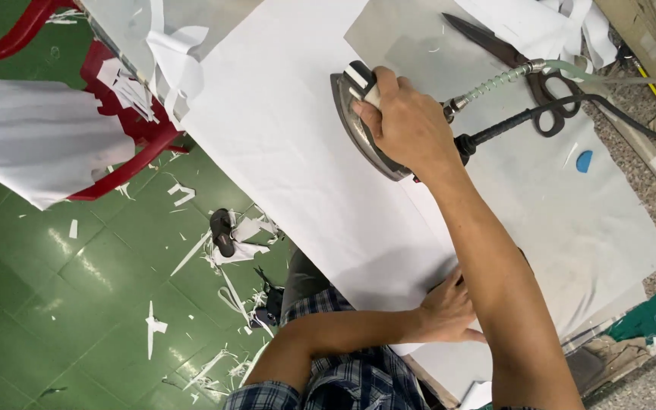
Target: Ironing and preparing white fabric pieces on a workstation using a steam iron and a weight.
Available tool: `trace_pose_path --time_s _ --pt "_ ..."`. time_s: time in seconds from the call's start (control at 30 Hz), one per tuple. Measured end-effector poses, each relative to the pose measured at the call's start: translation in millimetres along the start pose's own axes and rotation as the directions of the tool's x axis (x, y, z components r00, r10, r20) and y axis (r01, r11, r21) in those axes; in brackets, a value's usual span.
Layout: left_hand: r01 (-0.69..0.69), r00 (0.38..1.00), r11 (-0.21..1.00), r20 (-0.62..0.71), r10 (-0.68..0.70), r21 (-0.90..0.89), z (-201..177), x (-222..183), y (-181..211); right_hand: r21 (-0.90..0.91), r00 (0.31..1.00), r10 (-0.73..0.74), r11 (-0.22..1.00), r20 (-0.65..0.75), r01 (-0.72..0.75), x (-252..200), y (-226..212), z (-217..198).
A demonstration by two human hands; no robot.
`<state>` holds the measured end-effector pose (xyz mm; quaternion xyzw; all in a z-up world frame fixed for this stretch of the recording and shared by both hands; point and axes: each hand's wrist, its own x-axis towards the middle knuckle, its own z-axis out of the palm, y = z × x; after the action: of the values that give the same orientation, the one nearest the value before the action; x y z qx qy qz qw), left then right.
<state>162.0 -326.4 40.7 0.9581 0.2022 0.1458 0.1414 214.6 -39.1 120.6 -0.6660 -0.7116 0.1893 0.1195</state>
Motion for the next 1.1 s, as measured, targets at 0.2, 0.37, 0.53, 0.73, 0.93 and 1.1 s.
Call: trace_pose_path --time_s 0.2,0.37,0.53,0.73,0.93,1.1 --pt "-0.112 0.977 0.992 0.186 0.101 0.052 57 16 -10 -0.055 0.999 0.045 0.998 0.022 -0.044 3 0 5" --pt "-0.026 0.999 0.988 0.016 0.029 -0.151 179 13 -68 -0.242 0.992 0.126 0.963 0.005 -0.121 3 -13 4" --pt "-0.090 0.987 0.984 0.118 0.109 -0.155 38 40 -135 -0.386 0.999 0.028 0.922 -0.021 -0.034 16 -13 7" --pt "-0.066 0.924 0.978 0.357 0.134 -0.196 -32 56 -146 -0.439 0.998 -0.062 0.897 -0.006 0.053 36 -17 5" --pt "-0.100 0.941 0.971 0.296 0.163 -0.216 -29 52 -150 -0.439 0.993 -0.114 0.894 -0.038 0.086 46 -22 3" --pt "-0.274 0.857 0.903 -0.510 0.072 -0.332 -80 54 -162 -0.328 0.994 -0.106 0.940 -0.009 0.097 45 -26 -6"
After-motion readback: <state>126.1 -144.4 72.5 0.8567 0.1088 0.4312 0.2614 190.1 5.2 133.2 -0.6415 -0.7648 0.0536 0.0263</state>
